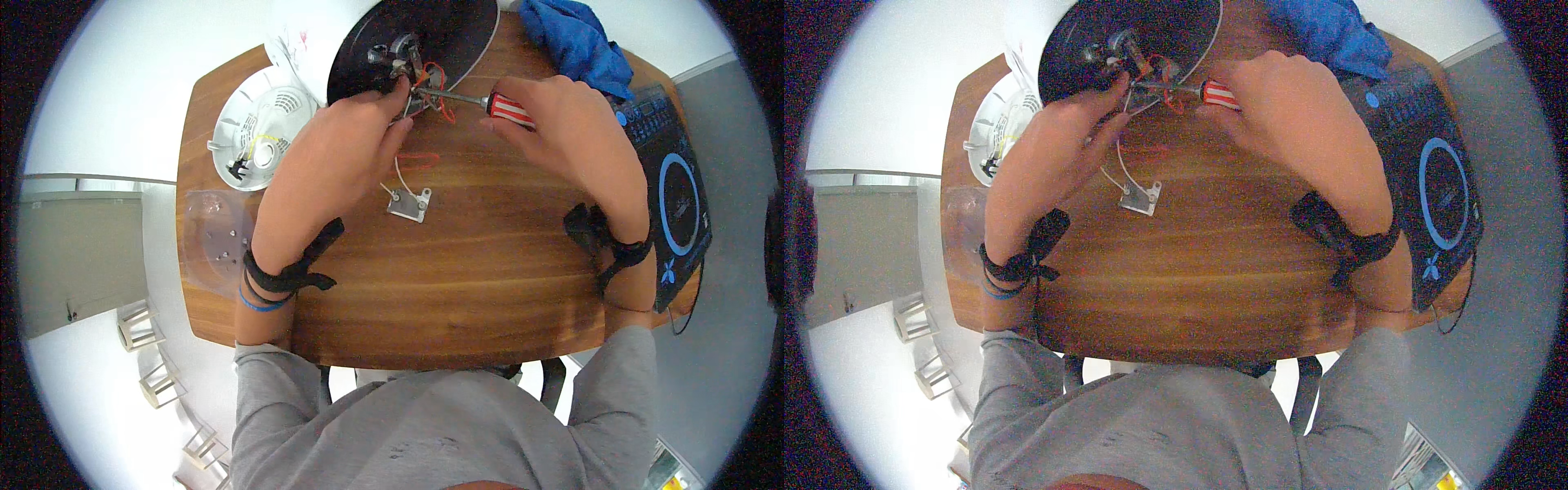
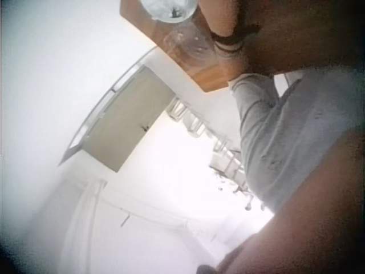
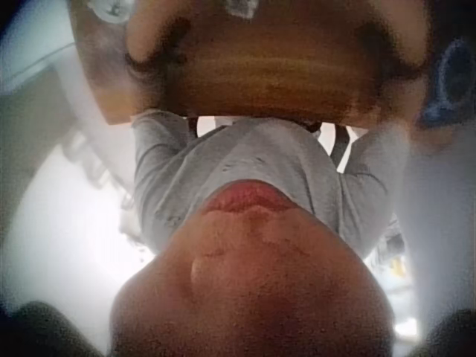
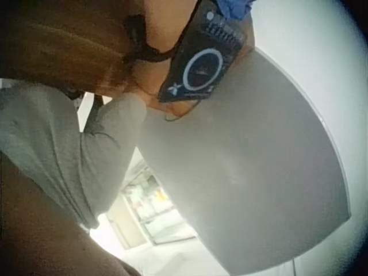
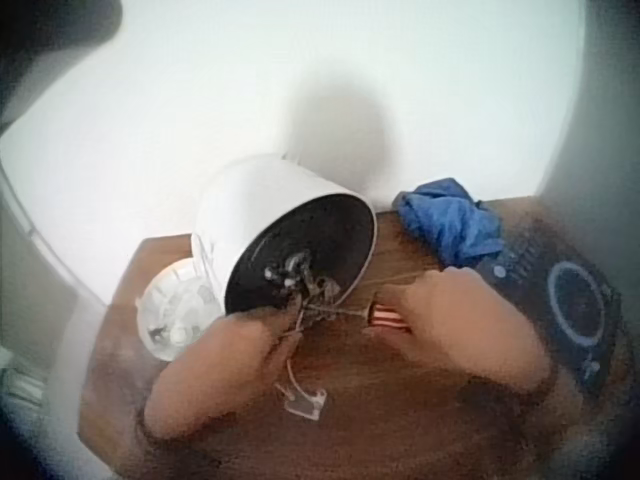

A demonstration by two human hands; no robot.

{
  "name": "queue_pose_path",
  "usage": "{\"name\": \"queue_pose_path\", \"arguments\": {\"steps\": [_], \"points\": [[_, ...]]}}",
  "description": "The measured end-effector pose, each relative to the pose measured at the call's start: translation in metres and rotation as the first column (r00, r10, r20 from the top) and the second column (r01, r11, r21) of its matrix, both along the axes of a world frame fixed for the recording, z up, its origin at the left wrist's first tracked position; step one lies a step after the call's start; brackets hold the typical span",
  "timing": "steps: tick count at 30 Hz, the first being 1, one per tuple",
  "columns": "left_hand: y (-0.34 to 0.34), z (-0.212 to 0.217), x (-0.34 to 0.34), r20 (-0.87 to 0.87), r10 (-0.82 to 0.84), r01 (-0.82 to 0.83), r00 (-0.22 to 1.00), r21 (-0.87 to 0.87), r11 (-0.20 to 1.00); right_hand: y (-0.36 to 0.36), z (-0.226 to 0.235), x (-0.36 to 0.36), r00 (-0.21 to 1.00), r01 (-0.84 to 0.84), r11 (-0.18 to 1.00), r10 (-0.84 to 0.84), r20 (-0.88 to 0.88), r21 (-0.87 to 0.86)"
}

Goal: The person assembles a small electronic device by connecting red and white wires to a switch and securing them inside a cylindrical housing. They use a screwdriver to tighten terminal screws and organize components on a wooden table.

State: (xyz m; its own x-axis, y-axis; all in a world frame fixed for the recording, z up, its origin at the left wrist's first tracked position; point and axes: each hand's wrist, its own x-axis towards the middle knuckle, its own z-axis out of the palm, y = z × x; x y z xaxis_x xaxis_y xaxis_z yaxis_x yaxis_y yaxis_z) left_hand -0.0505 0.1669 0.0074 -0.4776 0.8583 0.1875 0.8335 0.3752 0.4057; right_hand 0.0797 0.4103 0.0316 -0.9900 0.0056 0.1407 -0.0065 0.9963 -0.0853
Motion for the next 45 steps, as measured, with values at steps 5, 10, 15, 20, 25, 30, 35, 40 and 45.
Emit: {"name": "queue_pose_path", "arguments": {"steps": [5,10,15,20,25,30,35,40,45], "points": [[-0.004,0.0,-0.005,-0.023,-0.042,0.041,0.999,-0.027,0.999,0.0,-0.013,-0.001,1.0,0.002,1.0,-0.002,-0.02,0.008],[-0.008,0.001,-0.003,0.024,-0.041,0.042,0.999,-0.044,0.998,-0.007,-0.007,0.0,1.0,0.007,1.0,-0.007,0.02,-0.001],[-0.01,-0.006,-0.005,-0.057,-0.073,0.074,0.996,0.026,0.997,-0.016,-0.006,0.001,0.999,0.038,0.999,-0.038,-0.006,-0.006],[-0.01,0.002,-0.001,0.031,-0.017,0.019,0.999,-0.069,0.997,-0.011,-0.005,0.004,1.0,0.02,1.0,-0.02,0.019,-0.015],[-0.011,0.0,-0.002,0.041,-0.019,0.021,0.999,-0.058,0.998,-0.011,-0.012,0.002,0.999,0.024,1.0,-0.024,0.029,-0.003],[-0.013,-0.006,-0.004,-0.052,-0.064,0.064,0.997,-0.005,0.998,-0.018,-0.005,0.001,0.999,-0.003,0.999,0.006,0.04,-0.052],[-0.013,-0.006,-0.004,-0.046,-0.061,0.061,0.997,0.005,0.998,-0.017,-0.006,0.003,0.999,0.029,0.999,-0.027,0.046,-0.04],[-0.013,-0.006,-0.003,-0.073,-0.057,0.058,0.996,0.005,0.998,-0.015,-0.01,0.003,0.999,0.02,0.997,-0.017,0.035,-0.071],[-0.013,-0.005,-0.003,-0.066,-0.049,0.049,0.997,0.0,0.999,-0.017,-0.011,0.002,0.998,0.036,0.998,-0.033,0.058,-0.058]]}}
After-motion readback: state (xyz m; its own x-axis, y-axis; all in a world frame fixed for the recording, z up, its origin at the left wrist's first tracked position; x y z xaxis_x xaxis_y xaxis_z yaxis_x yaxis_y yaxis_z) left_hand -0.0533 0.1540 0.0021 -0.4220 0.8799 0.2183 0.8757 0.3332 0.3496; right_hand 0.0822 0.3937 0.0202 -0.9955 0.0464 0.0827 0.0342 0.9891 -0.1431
